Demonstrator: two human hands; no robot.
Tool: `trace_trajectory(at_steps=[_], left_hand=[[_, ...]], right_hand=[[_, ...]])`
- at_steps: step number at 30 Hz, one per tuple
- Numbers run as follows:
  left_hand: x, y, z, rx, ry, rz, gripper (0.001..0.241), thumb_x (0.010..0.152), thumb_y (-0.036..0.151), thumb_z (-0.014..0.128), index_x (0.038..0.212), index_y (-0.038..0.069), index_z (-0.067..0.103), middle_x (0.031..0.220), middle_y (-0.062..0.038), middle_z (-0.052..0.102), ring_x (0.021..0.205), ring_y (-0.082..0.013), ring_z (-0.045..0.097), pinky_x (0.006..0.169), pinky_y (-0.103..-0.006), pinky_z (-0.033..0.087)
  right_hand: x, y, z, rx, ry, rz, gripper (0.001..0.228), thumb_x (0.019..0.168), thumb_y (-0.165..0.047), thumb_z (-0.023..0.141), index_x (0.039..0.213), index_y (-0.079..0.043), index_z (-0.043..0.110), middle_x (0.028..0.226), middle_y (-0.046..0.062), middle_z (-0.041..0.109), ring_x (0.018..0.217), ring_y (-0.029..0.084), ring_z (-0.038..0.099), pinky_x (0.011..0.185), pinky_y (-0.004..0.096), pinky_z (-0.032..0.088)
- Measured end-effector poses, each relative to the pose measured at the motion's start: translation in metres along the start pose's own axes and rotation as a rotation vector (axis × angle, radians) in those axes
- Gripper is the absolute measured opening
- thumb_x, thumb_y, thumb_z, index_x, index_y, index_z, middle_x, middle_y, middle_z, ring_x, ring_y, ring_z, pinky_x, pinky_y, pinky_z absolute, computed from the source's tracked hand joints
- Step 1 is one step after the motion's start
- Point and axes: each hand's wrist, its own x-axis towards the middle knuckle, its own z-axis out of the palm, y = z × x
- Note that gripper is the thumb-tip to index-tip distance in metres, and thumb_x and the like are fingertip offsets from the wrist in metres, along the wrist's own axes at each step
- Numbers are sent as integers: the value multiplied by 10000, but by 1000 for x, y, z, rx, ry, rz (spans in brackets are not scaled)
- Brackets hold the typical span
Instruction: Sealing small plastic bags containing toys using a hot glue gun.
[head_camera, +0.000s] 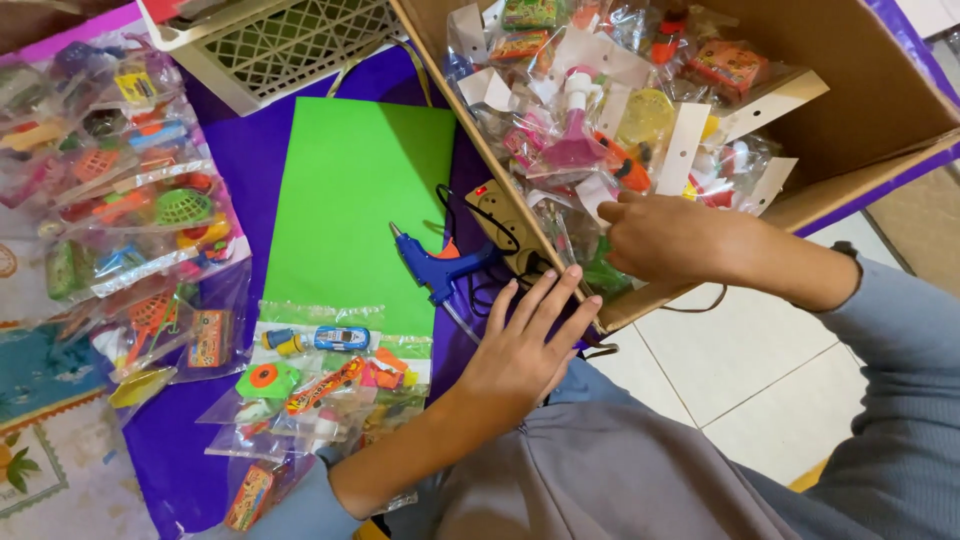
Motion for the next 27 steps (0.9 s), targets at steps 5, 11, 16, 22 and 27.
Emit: trace_trajectory(at_steps=[5,11,16,22,27], left_hand=[[3,1,-13,-220,-74,-95,602,993,224,646,1546,127,430,1615,-192,374,1433,-379,454,1153,-611,314],[14,-3,-41,-563,-29,-320,582,974,196,653,1475,16,417,1582,-218,356,1388,-372,478,1153,-496,349],[18,-13,-68,-700,47,-474,607,1035,269,535,1517,-17,302,1559,-220,361,1454,-362,404,1191,-464,338],[3,-32,-86,-1112,61,-572,660,1073,415,291,1557,-3,125,1568,-325,328,1402,-442,460,1104,-537,453],[-26,-38,-96,-1522,178,-633,886,1011,598,427,1608,50,68,1608,-232,327,1419,-331,455,1182,-458,388]], right_hand=[[-37,-23,-39,-58,168,-11,132,810,-132,685,748,-51,768,759,115,657,928,328,629,765,389,564],[-88,-60,-80,-80,495,288,99,854,-207,629,906,-131,665,1058,68,613,978,247,546,782,334,539],[-102,-88,-105,-253,792,432,308,933,-207,677,1202,-58,707,1290,55,622,1118,188,652,905,289,555],[-79,-103,-98,73,1090,116,277,852,-52,770,1105,59,748,1317,174,625,1123,346,693,893,417,599],[-43,-120,-93,269,1102,-45,450,874,-45,730,1304,62,655,1406,214,521,1266,390,614,1025,453,562]])
